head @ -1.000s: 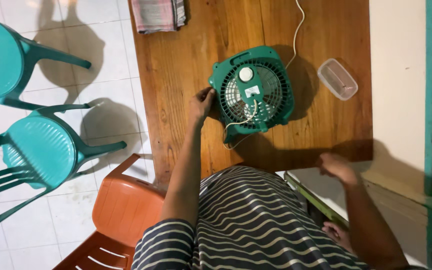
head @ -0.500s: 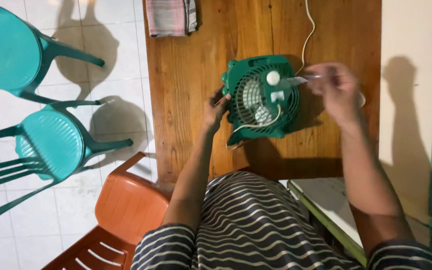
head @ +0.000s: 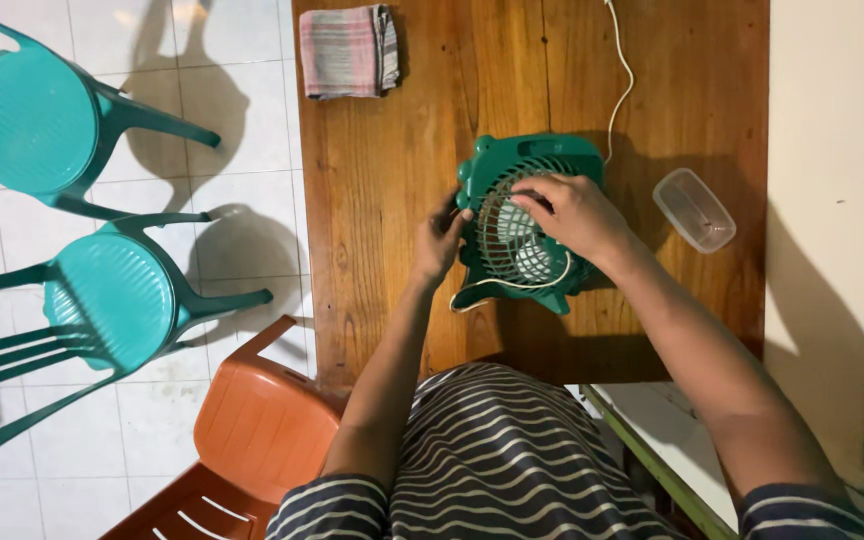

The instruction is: The person disassembles a small green electric fan on a wooden table, removing the front grille and internal components using a screwdriver. The person then reassembles the fan, securing the grille and components back into place.

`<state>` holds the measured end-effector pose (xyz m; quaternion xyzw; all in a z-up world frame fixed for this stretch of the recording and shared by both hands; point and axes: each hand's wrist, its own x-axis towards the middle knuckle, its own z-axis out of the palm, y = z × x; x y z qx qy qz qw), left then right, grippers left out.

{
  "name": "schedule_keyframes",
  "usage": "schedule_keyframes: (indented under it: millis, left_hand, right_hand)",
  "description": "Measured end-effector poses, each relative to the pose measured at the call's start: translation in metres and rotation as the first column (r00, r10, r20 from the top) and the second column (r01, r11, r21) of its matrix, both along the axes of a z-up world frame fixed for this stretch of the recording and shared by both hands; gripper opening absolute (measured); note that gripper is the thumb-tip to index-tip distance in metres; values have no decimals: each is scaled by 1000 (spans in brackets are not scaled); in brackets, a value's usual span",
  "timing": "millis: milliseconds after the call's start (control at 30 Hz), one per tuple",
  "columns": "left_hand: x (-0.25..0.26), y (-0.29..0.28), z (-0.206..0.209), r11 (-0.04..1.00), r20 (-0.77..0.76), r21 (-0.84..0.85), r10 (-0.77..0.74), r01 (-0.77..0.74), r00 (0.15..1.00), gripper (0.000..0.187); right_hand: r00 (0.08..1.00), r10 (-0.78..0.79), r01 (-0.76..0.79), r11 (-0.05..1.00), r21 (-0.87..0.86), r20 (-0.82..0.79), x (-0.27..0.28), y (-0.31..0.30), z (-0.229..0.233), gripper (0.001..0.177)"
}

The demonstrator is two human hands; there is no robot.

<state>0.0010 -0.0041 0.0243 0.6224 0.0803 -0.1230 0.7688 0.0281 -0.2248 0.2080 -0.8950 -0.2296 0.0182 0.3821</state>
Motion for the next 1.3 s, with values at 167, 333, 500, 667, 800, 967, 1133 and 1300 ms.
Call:
schedule_keyframes:
  millis: [167,333,500,667,800,967,1133,1300]
  left_hand:
    - [-1,-2,14,1000,65,-24,-7,9,998,55]
    - [-6,-2,18,1000,16,28,12,-12,1000,56]
    - [-9,-2,18,1000,37,13,2,-2,999,56]
    - [-11,-4,13,999,75,27,22,-24,997,54]
    - [-12,-4,11,998,115,67,11,-19,993,54]
    - [-17,-5,14,999,91,33,9,-12,996,55]
    - [-23,-2,27,991,97,131,-15,2,995,53]
    - [-21,-1,37,994,41,109,-2,-3,999,54]
  right_hand:
    - [1000,-14,13,1000,-9,-23,-2,0,-4,19]
    - [1000,-6,7,1000,5,-10,-8,1,-6,19]
    - [997,3,-7,999,-44,-76,-8,1,-7,20]
    - [989,24,-10,995,-97,143,-16,8,-5,19]
    - [975,92,-30,957,-288,203,-22,23,1,24]
    - [988,47,34,861,-507,148,-19,38,8,30]
    - [976,104,14,850,-527,193,-15,43,18,27]
    - [973,136,-37,892,-451,188,-16,42,23,16]
